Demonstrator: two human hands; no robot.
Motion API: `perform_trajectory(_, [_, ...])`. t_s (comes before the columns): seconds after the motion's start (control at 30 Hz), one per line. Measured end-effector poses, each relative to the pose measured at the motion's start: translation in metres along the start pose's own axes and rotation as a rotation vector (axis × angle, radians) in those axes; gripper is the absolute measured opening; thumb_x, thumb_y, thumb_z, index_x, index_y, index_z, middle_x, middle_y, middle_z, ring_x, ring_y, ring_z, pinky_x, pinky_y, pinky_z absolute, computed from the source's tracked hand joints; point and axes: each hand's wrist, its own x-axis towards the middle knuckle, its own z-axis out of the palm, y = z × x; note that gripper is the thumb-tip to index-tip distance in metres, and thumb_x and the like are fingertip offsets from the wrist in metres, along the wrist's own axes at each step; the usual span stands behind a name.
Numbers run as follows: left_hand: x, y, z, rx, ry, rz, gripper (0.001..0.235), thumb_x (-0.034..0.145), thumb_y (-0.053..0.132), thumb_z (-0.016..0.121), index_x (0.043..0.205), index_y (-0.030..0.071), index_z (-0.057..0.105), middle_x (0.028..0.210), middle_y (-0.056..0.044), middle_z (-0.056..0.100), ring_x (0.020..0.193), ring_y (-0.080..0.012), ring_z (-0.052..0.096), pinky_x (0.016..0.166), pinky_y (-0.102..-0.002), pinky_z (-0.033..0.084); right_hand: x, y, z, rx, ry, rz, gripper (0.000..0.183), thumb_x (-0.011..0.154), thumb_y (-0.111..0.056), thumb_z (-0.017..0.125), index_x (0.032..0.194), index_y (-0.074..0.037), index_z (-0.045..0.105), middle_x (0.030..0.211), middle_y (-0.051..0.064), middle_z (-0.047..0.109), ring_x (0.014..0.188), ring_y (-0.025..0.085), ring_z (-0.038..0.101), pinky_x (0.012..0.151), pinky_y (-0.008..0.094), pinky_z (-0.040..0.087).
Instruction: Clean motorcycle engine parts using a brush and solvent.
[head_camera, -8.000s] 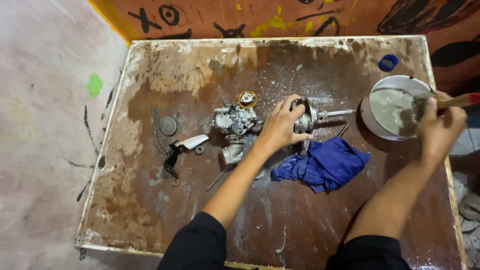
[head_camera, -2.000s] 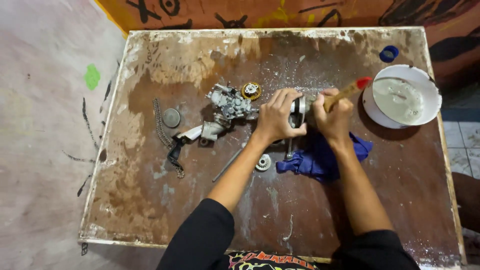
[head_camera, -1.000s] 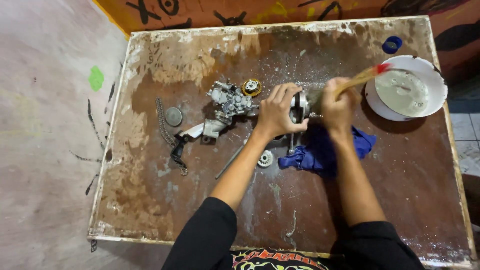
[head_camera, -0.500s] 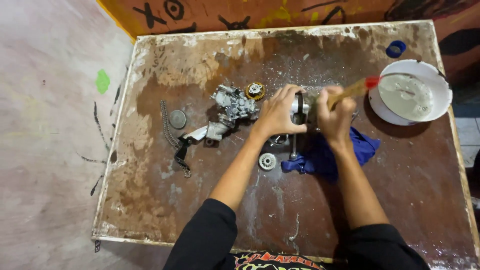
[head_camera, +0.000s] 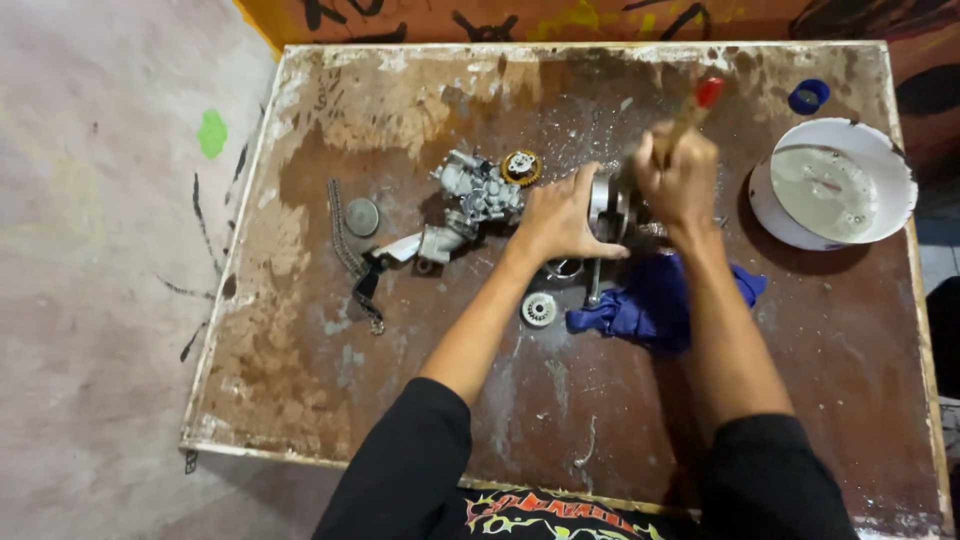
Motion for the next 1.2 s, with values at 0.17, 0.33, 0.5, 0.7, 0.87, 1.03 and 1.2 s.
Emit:
perform_trajectory(0.17, [-0.006, -0.027, 0.023, -0.033, 0.216, 0.178, 0.130, 0.046, 0.073, 0.091, 0.139, -0.003, 0.041, 0.111, -0.024, 0.071, 0.090, -0.0353, 0.073, 0.076, -0.041, 0.062, 0.008, -0.057, 0.001, -0.041, -0.046, -0.181, 0.017, 0.104, -0.007, 0.068, 0.090, 0.002, 0.069, 0.082, 0.016, 0.069, 0.069, 0.026, 0.067, 0.064, 0.042, 0.056])
perform_trajectory(0.33, [-0.002, -0.070, 0.074, -0.116, 0.130, 0.149, 0.050, 0.085, 0.054, 0.082, 0.118, 0.023, 0.062, 0.104, -0.001, 0.077, 0.089, -0.0198, 0.077, 0.084, -0.034, 0.066, -0.008, -0.086, -0.006, 0.067, -0.246, -0.349, 0.015, 0.092, -0.010, 0.073, 0.089, 0.004, 0.067, 0.087, 0.018, 0.072, 0.073, 0.025, 0.071, 0.068, 0.037, 0.062])
perform_trajectory(0.5, [0.001, -0.025, 0.022, -0.048, 0.093, 0.129, 0.094, 0.057, 0.072, 0.085, 0.120, 0.011, 0.050, 0.104, -0.009, 0.072, 0.087, -0.0284, 0.074, 0.073, -0.040, 0.063, 0.013, -0.018, -0.004, -0.051, -0.361, -0.261, 0.013, 0.099, -0.010, 0.071, 0.092, 0.000, 0.069, 0.086, 0.015, 0.070, 0.066, 0.020, 0.068, 0.059, 0.033, 0.060])
perform_trajectory(0.7, [-0.006, -0.035, 0.027, 0.060, 0.062, 0.080, 0.132, 0.047, 0.075, 0.087, 0.144, 0.002, 0.034, 0.110, -0.018, 0.071, 0.097, -0.0369, 0.072, 0.075, -0.044, 0.061, 0.001, -0.045, -0.008, -0.274, -0.216, -0.347, 0.025, 0.096, -0.012, 0.078, 0.079, -0.002, 0.063, 0.069, 0.010, 0.061, 0.056, 0.022, 0.060, 0.052, 0.038, 0.052])
perform_trajectory(0.87, [0.005, -0.040, 0.032, 0.093, 0.065, 0.087, 0.101, 0.068, 0.053, 0.079, 0.151, 0.011, 0.039, 0.117, -0.011, 0.075, 0.102, -0.0331, 0.075, 0.079, -0.045, 0.060, -0.025, -0.055, -0.014, -0.124, -0.225, -0.549, 0.016, 0.080, -0.010, 0.079, 0.086, -0.004, 0.065, 0.076, 0.011, 0.063, 0.065, 0.025, 0.065, 0.059, 0.040, 0.057])
perform_trajectory(1.03, [0.001, -0.008, -0.006, 0.020, -0.012, 0.010, 0.124, 0.051, 0.086, 0.078, 0.137, 0.005, 0.043, 0.106, -0.018, 0.074, 0.093, -0.0346, 0.074, 0.075, -0.044, 0.060, -0.008, 0.010, 0.000, -0.034, -0.150, -0.239, 0.012, 0.105, -0.007, 0.066, 0.095, 0.000, 0.070, 0.079, 0.011, 0.067, 0.062, 0.021, 0.065, 0.056, 0.037, 0.054])
perform_trajectory(1.2, [-0.007, -0.004, -0.005, 0.060, 0.054, 0.065, 0.133, 0.046, 0.089, 0.080, 0.138, 0.000, 0.041, 0.113, -0.021, 0.071, 0.099, -0.0368, 0.073, 0.077, -0.046, 0.060, -0.008, 0.015, 0.018, -0.073, -0.002, -0.224, 0.020, 0.108, -0.007, 0.069, 0.089, -0.001, 0.065, 0.088, 0.012, 0.069, 0.071, 0.022, 0.069, 0.065, 0.036, 0.057])
